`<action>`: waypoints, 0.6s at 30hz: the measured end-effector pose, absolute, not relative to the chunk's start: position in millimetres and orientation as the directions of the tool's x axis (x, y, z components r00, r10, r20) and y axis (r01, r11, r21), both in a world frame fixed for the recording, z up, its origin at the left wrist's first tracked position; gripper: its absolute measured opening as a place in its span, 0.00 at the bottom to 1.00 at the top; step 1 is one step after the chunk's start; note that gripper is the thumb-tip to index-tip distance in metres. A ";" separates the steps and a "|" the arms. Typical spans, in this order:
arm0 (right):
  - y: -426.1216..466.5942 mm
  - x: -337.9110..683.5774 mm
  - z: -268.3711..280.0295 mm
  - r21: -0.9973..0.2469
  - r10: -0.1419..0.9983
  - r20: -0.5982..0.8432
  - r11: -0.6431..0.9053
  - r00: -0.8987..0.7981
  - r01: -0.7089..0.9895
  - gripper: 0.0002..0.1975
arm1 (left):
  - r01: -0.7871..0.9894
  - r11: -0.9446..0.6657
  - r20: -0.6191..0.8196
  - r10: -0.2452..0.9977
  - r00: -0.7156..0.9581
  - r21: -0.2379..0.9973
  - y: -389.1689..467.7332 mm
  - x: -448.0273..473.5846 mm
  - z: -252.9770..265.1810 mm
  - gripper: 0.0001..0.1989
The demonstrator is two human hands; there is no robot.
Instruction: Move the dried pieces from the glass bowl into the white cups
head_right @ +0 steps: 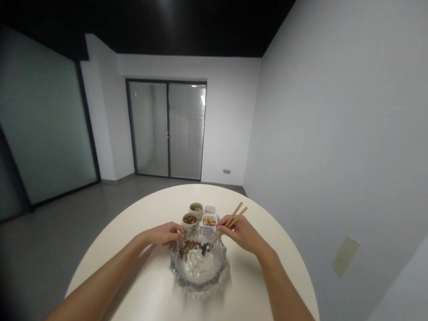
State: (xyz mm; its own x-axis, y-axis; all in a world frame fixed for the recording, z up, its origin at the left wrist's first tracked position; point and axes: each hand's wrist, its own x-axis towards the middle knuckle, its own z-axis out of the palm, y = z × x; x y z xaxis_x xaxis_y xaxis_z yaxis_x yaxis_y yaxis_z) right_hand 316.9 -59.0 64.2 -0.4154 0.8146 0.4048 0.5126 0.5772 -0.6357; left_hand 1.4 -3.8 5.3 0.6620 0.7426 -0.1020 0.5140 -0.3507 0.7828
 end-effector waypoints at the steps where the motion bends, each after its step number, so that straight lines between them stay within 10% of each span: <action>1: -59.7 314.5 64.1 -0.632 0.803 0.414 0.593 -0.430 0.499 0.13 | 0.514 -0.350 -0.102 0.743 0.661 0.783 -3.4 1.3 4.7 0.20; 18: -58.6 313.8 60.1 -0.634 0.785 0.465 0.617 -0.409 0.465 0.11 | 0.527 -0.352 -0.105 0.749 0.654 0.773 -5.6 1.6 6.9 0.20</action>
State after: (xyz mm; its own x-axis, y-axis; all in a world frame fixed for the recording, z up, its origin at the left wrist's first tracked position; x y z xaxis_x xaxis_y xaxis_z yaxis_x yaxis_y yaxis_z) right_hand 313.8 -58.6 60.1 -0.4086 0.7854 0.4649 0.4652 0.6175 -0.6343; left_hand 1.6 -5.6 6.9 0.6539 0.7493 -0.1050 0.5274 -0.3518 0.7734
